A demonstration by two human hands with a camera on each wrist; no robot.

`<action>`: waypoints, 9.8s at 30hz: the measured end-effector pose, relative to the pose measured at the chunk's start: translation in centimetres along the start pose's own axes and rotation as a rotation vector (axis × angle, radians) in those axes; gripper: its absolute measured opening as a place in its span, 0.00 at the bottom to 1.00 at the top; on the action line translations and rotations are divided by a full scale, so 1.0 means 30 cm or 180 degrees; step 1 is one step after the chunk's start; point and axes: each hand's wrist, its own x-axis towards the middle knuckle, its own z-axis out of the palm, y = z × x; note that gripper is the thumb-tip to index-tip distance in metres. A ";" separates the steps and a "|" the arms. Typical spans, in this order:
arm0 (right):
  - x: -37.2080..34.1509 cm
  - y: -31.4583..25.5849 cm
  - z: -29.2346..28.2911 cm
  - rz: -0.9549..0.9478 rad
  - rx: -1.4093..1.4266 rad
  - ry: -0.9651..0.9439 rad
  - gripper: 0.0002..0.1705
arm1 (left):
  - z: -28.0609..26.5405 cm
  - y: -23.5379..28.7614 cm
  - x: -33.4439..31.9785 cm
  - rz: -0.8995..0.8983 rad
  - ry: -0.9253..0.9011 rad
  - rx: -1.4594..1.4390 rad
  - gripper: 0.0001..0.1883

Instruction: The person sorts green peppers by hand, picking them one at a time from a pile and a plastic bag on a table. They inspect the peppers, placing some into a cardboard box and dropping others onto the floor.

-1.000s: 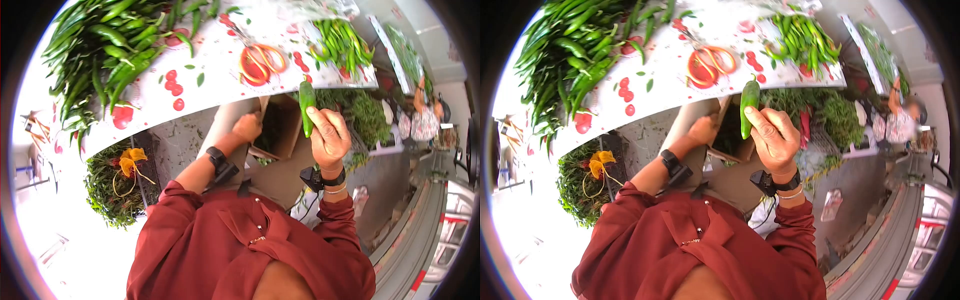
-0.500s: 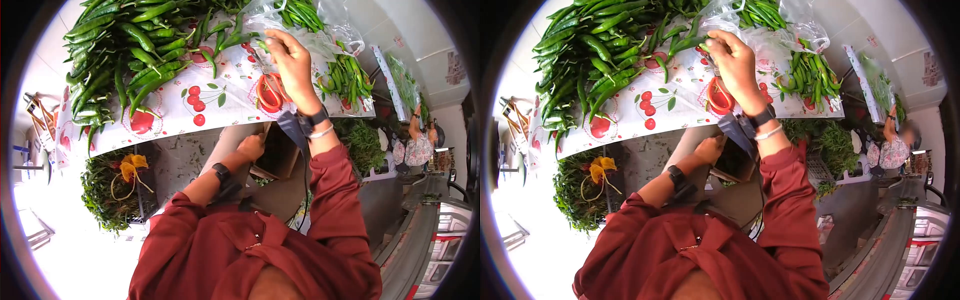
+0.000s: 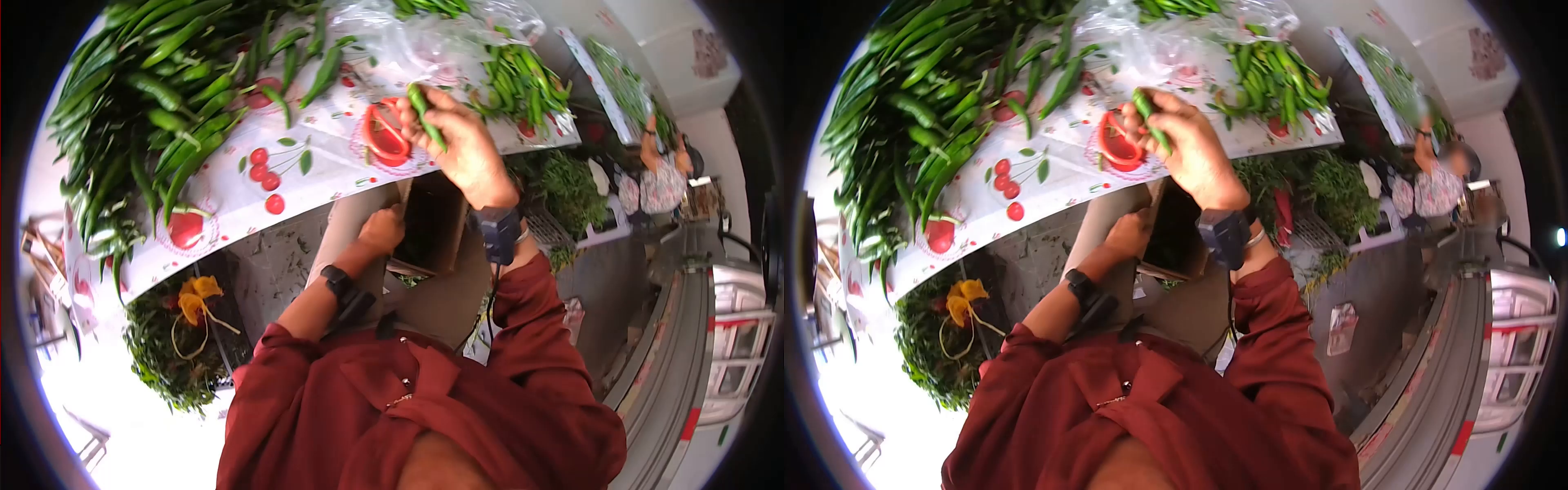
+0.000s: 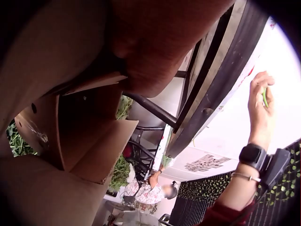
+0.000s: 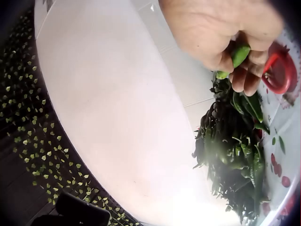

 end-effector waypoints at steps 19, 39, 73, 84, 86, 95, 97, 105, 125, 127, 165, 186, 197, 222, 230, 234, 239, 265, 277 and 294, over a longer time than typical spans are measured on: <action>-0.248 -0.158 -0.403 -0.0608 -0.2829 0.2072 0.15 | 0.009 0.003 0.014 0.0062 -0.0045 0.0020 0.14; 0.127 -0.207 -0.432 0.0562 -0.6006 0.2125 0.32 | -0.019 -0.005 0.005 0.0023 -0.0044 -0.0062 0.15; 0.029 -0.221 -0.455 -0.0506 -0.1608 0.1892 0.09 | -0.016 -0.014 0.005 -0.0075 -0.0122 0.0042 0.13; -0.119 -0.204 -0.505 -0.0291 0.0956 0.1235 0.09 | -0.012 -0.009 0.003 0.0085 0.0006 0.0036 0.13; -0.144 -0.199 -0.496 -0.0298 0.1101 0.1054 0.09 | -0.011 -0.011 0.005 0.0063 -0.0026 0.0051 0.13; -0.225 -0.189 -0.386 -0.0296 0.0853 0.0883 0.12 | -0.014 -0.003 0.003 0.0026 -0.0031 0.0061 0.13; -0.212 -0.192 -0.331 -0.0063 0.0041 0.0562 0.14 | -0.014 -0.002 0.003 0.0049 -0.0020 0.0050 0.13; 0.062 -0.202 0.028 -0.1289 -0.1268 -0.0164 0.23 | -0.005 0.007 0.000 0.0129 0.0017 0.0065 0.12; 0.086 -0.110 -0.309 -0.0211 -0.2842 0.1148 0.09 | -0.025 -0.007 0.002 0.0011 -0.0054 -0.0041 0.11; 0.057 -0.119 -0.319 -0.0223 -0.2149 0.1045 0.09 | -0.024 -0.010 0.000 0.0007 -0.0042 -0.0047 0.10; 0.004 -0.132 -0.035 -0.0225 -0.2081 -0.0312 0.13 | -0.004 0.014 0.007 0.0092 -0.0064 0.0124 0.13; 0.131 -0.170 -0.336 0.0220 -0.6018 0.1791 0.34 | -0.013 -0.012 0.005 0.0030 0.0020 0.0016 0.14; 0.130 -0.138 -0.411 -0.0146 -0.5070 0.1795 0.19 | -0.035 -0.009 -0.004 -0.0032 -0.0051 -0.0024 0.14; -0.161 -0.158 -0.374 -0.0238 -0.1384 0.1332 0.09 | -0.021 -0.001 0.008 -0.0059 -0.0182 0.0058 0.15; -0.422 -0.070 -0.298 0.0647 -0.2168 0.0653 0.12 | -0.016 0.004 0.006 -0.0039 -0.0148 0.0103 0.15; -0.453 -0.007 -0.297 0.0988 -0.2364 0.0440 0.09 | -0.009 -0.001 0.006 0.0069 -0.0107 0.0103 0.15; -0.407 -0.058 -0.348 0.0383 -0.2395 0.0850 0.07 | 0.004 -0.002 0.014 -0.0016 -0.0187 0.0170 0.15; 0.328 -0.386 -0.654 0.0487 -0.6014 0.2422 0.47 | -0.048 -0.025 0.005 -0.0296 -0.0012 -0.0135 0.19; 0.357 -0.357 -0.652 0.0444 -0.6327 0.2369 0.38 | -0.045 -0.031 0.011 -0.0053 0.0041 -0.0169 0.17; 0.213 -0.272 -0.549 -0.0198 -0.6032 0.2263 0.37 | -0.044 -0.009 0.005 -0.0035 0.0069 -0.0132 0.15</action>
